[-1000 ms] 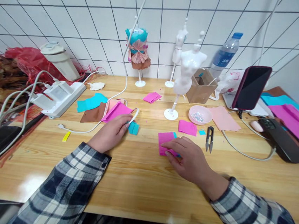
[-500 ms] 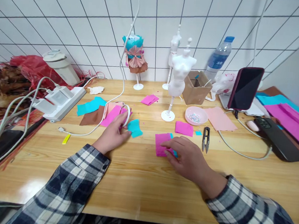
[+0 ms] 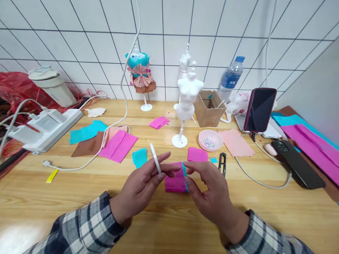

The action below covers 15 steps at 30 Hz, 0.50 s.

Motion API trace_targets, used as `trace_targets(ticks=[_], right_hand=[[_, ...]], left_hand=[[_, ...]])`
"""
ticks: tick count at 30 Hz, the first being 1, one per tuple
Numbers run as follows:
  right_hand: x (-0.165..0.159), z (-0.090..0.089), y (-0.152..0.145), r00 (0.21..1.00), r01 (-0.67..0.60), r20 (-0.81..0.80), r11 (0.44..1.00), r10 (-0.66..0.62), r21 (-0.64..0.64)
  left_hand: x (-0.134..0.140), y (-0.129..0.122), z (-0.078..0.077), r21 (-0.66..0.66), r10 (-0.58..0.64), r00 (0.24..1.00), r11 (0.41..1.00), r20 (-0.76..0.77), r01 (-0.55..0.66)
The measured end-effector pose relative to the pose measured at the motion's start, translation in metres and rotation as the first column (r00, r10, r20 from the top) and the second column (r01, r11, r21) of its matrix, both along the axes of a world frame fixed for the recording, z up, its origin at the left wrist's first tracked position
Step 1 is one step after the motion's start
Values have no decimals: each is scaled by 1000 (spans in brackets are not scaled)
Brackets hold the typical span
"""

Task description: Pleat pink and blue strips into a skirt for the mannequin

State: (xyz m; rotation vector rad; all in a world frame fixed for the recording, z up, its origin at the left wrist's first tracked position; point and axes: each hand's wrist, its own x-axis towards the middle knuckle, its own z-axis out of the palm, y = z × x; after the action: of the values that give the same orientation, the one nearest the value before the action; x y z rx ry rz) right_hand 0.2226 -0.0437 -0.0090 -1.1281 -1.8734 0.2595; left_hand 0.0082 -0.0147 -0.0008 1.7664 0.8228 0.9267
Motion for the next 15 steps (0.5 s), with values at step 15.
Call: trace_targets(ticks=[15], right_hand=[[-30, 2, 2, 997, 32, -77, 996, -25, 88]], left_hand=[[2, -17, 1, 212, -51, 924, 967, -378, 141]])
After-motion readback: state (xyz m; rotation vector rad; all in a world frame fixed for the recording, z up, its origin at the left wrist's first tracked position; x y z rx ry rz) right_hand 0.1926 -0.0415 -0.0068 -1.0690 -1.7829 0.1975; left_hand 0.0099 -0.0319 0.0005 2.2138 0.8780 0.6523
